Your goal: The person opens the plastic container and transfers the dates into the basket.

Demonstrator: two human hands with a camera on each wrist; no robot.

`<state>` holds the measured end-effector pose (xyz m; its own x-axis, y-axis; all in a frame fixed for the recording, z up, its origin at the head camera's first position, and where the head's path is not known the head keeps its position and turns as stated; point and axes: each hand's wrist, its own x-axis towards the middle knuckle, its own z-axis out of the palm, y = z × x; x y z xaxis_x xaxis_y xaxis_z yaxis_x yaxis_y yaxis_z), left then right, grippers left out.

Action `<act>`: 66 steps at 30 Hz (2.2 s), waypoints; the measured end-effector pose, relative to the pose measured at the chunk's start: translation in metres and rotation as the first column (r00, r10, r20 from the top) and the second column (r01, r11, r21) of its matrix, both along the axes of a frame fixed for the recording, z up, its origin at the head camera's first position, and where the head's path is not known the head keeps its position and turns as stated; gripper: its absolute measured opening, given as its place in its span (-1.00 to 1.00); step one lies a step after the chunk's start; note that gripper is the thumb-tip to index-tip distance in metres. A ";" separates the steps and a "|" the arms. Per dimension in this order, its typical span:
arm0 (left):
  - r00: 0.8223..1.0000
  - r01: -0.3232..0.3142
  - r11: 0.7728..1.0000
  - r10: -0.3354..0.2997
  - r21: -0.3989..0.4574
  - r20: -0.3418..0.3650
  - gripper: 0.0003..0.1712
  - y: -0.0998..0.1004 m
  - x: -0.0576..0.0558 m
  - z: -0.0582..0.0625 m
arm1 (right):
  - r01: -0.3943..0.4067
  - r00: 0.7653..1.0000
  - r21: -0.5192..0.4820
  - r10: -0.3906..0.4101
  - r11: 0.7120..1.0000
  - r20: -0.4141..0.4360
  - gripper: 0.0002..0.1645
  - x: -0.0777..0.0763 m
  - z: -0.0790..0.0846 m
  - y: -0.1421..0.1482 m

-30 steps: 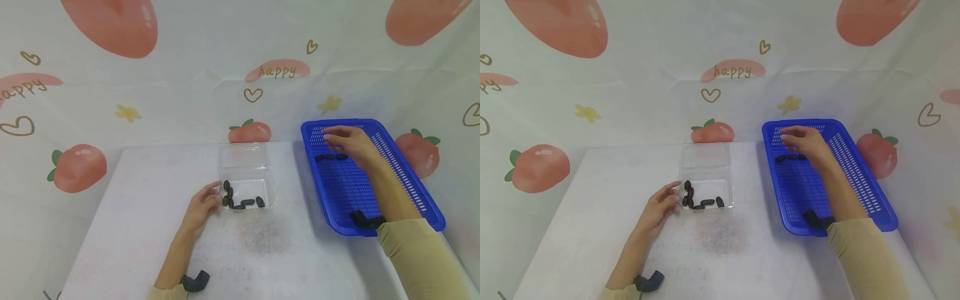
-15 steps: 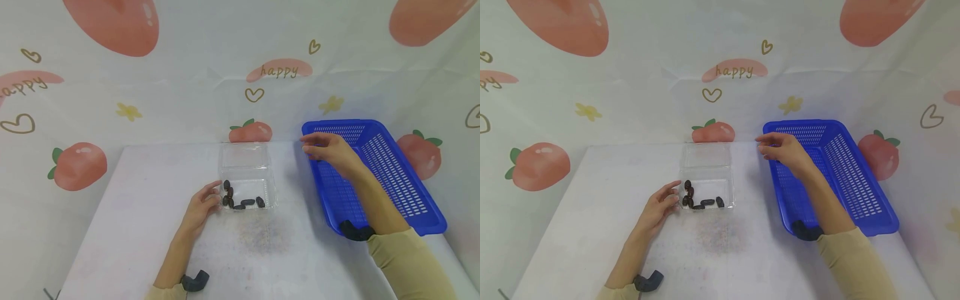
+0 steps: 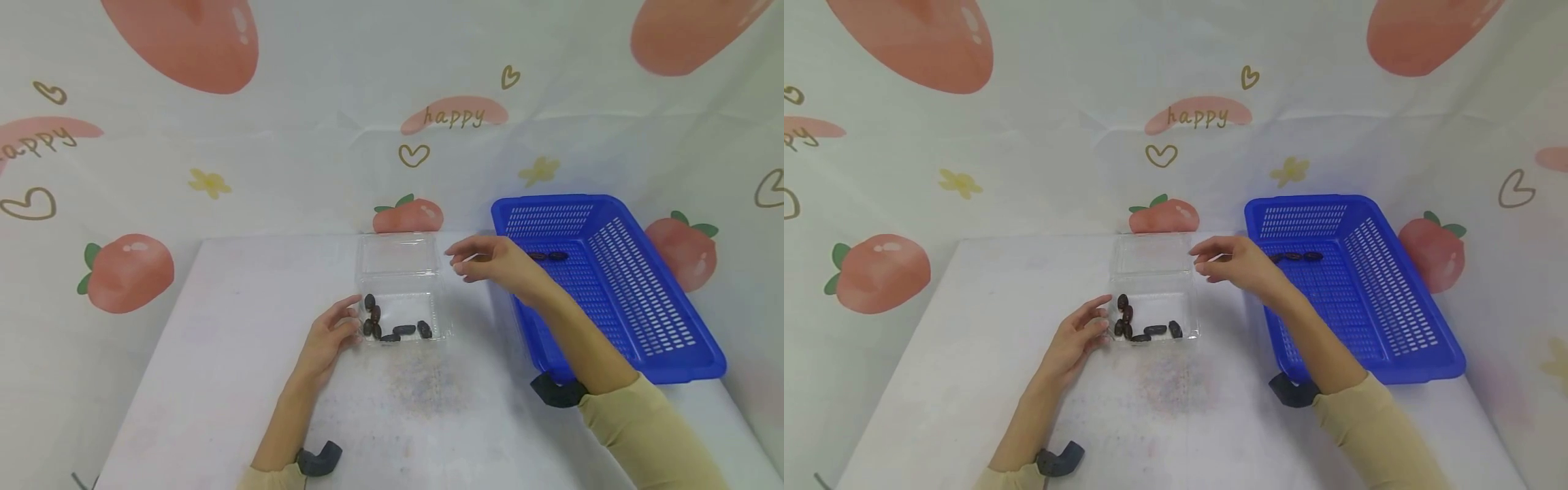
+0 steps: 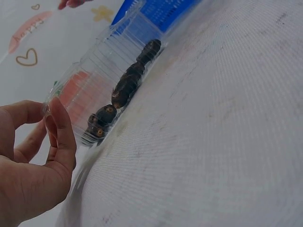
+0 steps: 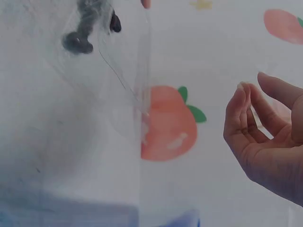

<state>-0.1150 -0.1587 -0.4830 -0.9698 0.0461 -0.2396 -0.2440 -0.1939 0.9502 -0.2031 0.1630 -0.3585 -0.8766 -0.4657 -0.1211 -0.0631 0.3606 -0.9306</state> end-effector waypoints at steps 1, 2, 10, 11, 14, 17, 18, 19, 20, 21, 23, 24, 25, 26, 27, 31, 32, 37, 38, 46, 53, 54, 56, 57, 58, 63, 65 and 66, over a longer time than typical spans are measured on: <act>1.000 0.001 1.000 -0.001 0.000 0.000 -0.41 0.000 0.000 0.000 | -0.010 1.000 0.010 0.010 1.000 -0.001 -0.57 0.001 -0.002 -0.002; 1.000 -0.001 1.000 0.001 0.001 0.000 -0.41 0.000 0.000 0.000 | -0.019 1.000 0.012 0.019 1.000 0.001 -0.58 0.001 -0.003 -0.005; 1.000 -0.001 1.000 0.001 0.017 -0.001 -0.41 -0.001 -0.001 -0.002 | -0.064 0.998 -0.001 0.064 0.998 0.027 -0.64 0.004 -0.020 -0.026; 1.000 -0.001 1.000 0.001 0.020 -0.002 -0.41 -0.001 -0.001 -0.002 | -0.070 0.997 -0.002 0.070 0.998 0.037 -0.64 0.005 -0.023 -0.028; 1.000 -0.001 1.000 0.001 0.020 -0.002 -0.42 -0.001 -0.001 -0.003 | -0.085 0.994 -0.009 0.086 0.996 0.065 -0.65 0.008 -0.028 -0.037; 1.000 -0.001 1.000 0.001 0.020 -0.002 -0.42 -0.001 -0.002 -0.003 | -0.099 0.991 -0.024 0.101 0.995 0.089 -0.65 0.010 -0.033 -0.042; 1.000 -0.001 1.000 0.001 0.020 -0.002 -0.42 -0.001 -0.002 -0.004 | -0.105 0.990 -0.029 0.107 0.994 0.093 -0.64 0.011 -0.035 -0.043; 1.000 -0.002 1.000 0.002 0.021 -0.001 -0.41 -0.001 -0.003 -0.004 | -0.110 0.989 -0.030 0.113 0.993 0.096 -0.64 0.011 -0.036 -0.044; 1.000 -0.005 1.000 0.005 0.022 -0.001 -0.41 -0.001 -0.002 -0.004 | -0.114 0.988 -0.030 0.117 0.993 0.098 -0.64 0.012 -0.038 -0.046; 1.000 -0.003 1.000 0.003 0.019 -0.003 -0.41 -0.002 -0.002 -0.005 | -0.119 0.988 -0.028 0.121 0.992 0.100 -0.63 0.012 -0.041 -0.047; 1.000 0.001 1.000 -0.001 0.012 -0.004 -0.40 -0.002 -0.002 -0.005 | -0.125 0.987 -0.008 0.125 0.992 0.098 -0.63 0.014 -0.045 -0.050; 1.000 0.002 1.000 -0.002 0.007 -0.005 -0.40 -0.002 -0.002 -0.004 | -0.127 0.988 0.006 0.126 0.992 0.092 -0.63 0.014 -0.047 -0.052; 1.000 0.004 1.000 -0.004 0.001 -0.006 -0.40 -0.002 -0.002 -0.004 | -0.130 0.988 0.018 0.128 0.991 0.088 -0.63 0.015 -0.049 -0.053; 1.000 0.006 1.000 -0.006 -0.001 -0.007 -0.40 -0.002 -0.002 -0.004 | -0.132 0.988 0.032 0.129 0.991 0.083 -0.63 0.016 -0.050 -0.054; 1.000 0.009 1.000 -0.009 -0.003 -0.008 -0.40 -0.002 -0.002 -0.003 | -0.133 0.989 0.045 0.129 0.990 0.078 -0.63 0.017 -0.051 -0.055; 1.000 -0.002 1.000 0.002 0.012 -0.004 -0.40 -0.002 -0.001 -0.003 | -0.137 0.989 0.072 0.133 0.988 0.067 -0.65 0.020 -0.055 -0.062; 1.000 -0.004 1.000 0.004 0.014 -0.005 -0.40 -0.002 -0.001 -0.004 | -0.136 0.989 0.077 0.131 0.988 0.061 -0.65 0.020 -0.057 -0.063; 1.000 -0.011 1.000 0.011 0.007 -0.003 -0.40 -0.002 -0.002 -0.005 | -0.121 0.993 0.094 0.119 0.988 0.020 -0.69 0.023 -0.065 -0.072; 1.000 -0.008 1.000 0.008 0.006 -0.005 -0.40 -0.002 -0.002 -0.005 | -0.118 0.993 0.103 0.118 0.988 -0.001 -0.70 0.024 -0.067 -0.074; 1.000 -0.005 1.000 0.005 0.008 0.002 -0.43 -0.002 -0.003 -0.005 | -0.078 0.988 0.260 0.109 0.962 -0.106 -0.71 0.030 -0.076 -0.086; 1.000 0.004 1.000 -0.004 -0.004 0.002 -0.43 -0.003 -0.004 -0.005 | -0.064 0.981 0.318 0.117 0.946 -0.152 -0.73 0.031 -0.083 -0.098; 1.000 0.005 1.000 -0.005 -0.002 0.003 -0.43 -0.003 -0.004 -0.005 | -0.067 0.980 0.331 0.124 0.941 -0.153 -0.73 0.031 -0.084 -0.100; 1.000 0.005 1.000 -0.005 0.004 0.002 -0.43 -0.003 -0.004 -0.005 | -0.072 0.979 0.355 0.134 0.932 -0.154 -0.73 0.031 -0.086 -0.103; 1.000 0.005 1.000 -0.005 0.006 0.001 -0.43 -0.002 -0.004 -0.005 | -0.072 0.979 0.366 0.137 0.928 -0.154 -0.73 0.031 -0.086 -0.104; 1.000 0.005 1.000 -0.005 0.008 -0.001 -0.43 -0.002 -0.004 -0.006 | -0.071 0.978 0.374 0.138 0.925 -0.155 -0.72 0.031 -0.087 -0.105; 1.000 -0.004 1.000 0.004 0.024 -0.008 -0.43 -0.001 -0.004 -0.006 | -0.056 0.974 0.387 0.136 0.920 -0.181 -0.70 0.030 -0.090 -0.110; 1.000 -0.007 0.999 0.007 0.035 -0.009 -0.44 0.000 -0.004 -0.007 | -0.057 0.974 0.378 0.134 0.924 -0.182 -0.70 0.028 -0.092 -0.112; 1.000 -0.006 0.999 0.007 0.040 -0.009 -0.43 0.000 -0.004 -0.007 | -0.060 0.975 0.370 0.134 0.927 -0.177 -0.69 0.028 -0.093 -0.113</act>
